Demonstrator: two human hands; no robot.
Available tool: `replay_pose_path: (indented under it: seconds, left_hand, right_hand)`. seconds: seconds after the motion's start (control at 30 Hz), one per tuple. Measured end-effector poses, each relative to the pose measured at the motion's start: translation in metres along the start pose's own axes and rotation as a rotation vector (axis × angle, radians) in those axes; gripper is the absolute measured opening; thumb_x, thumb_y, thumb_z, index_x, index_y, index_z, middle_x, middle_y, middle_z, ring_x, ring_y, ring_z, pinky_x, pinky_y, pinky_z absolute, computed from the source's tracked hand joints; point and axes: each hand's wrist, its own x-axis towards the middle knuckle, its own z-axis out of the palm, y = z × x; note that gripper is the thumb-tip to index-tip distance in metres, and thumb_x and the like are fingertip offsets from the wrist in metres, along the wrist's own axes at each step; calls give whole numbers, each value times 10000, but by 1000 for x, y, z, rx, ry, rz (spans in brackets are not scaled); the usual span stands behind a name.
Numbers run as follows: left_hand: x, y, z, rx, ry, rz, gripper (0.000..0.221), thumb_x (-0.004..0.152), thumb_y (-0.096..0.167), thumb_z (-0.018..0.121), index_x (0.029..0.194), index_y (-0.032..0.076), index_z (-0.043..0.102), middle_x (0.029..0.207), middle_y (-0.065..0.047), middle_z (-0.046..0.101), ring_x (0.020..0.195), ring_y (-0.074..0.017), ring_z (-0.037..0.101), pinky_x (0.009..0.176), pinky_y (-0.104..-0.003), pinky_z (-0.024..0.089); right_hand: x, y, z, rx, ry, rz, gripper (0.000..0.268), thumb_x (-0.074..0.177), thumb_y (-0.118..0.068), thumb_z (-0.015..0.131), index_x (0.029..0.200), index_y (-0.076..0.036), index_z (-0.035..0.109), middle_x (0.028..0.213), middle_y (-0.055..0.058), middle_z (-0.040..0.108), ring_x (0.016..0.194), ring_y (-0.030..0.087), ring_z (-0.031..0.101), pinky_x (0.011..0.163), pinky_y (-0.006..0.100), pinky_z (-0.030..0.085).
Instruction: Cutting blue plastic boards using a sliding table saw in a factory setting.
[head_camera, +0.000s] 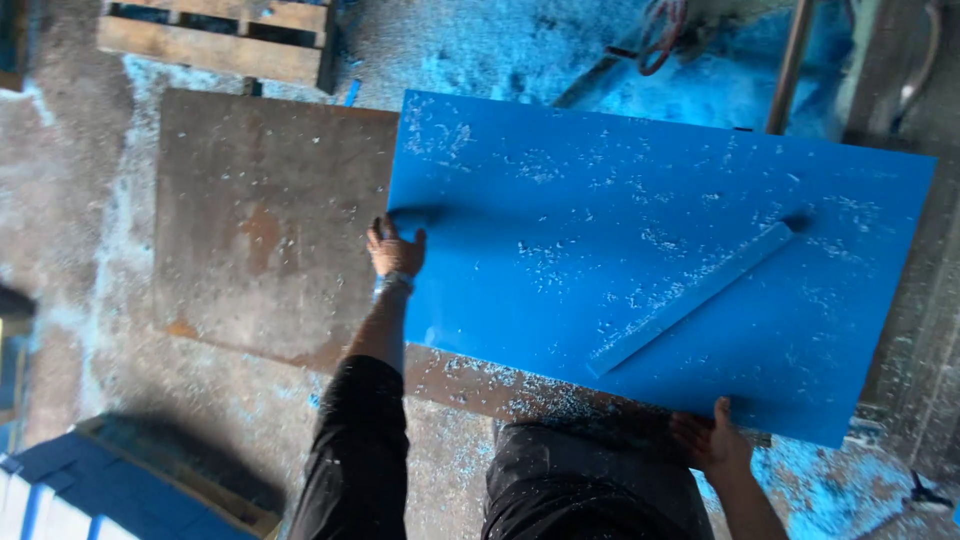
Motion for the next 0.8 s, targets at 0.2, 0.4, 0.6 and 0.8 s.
replay_pose_path:
  seconds: [0.2,0.4,0.6,0.8]
  left_hand:
    - [49,11,-35,-88,-369,-150,810,900,711,646,1501,178,541,1351,-227,514,1163,-422,597,952,-533,519]
    - [47,-3,-14,-145,-112,-64,684,908,627,649,1420,173,648,1347,-334,517,1106,-570,560,908,-593,471]
    - [53,-33,32,329,-72,436,401,1012,773,431,1279,574,654,1390,-126,691,1135,-429,677,936,-472,613]
    - [39,20,11,-104,-191,-31,917,886,791,631,1517,126,594,1297,-364,539,1196,-528,576,1030,-540,480]
  right_hand:
    - [-37,-3,45,211,-102,8,880,1001,-723,434,1379,50,622,1143,216,747,956,349,715,797,409,545]
    - [-53,-14,48,211,37,14,717,1061,-556,481,1189,124,670,918,233,785,723,340,745,676,405,594]
    - [118,52,-8,-134,311,-44,1173,758,-1074,396,1047,17,717,871,229,683,735,331,689,668,501,558]
    - [5,-13,8,-483,334,-170,1219,827,-1020,305,1207,109,565,1149,312,725,1114,421,715,984,518,556]
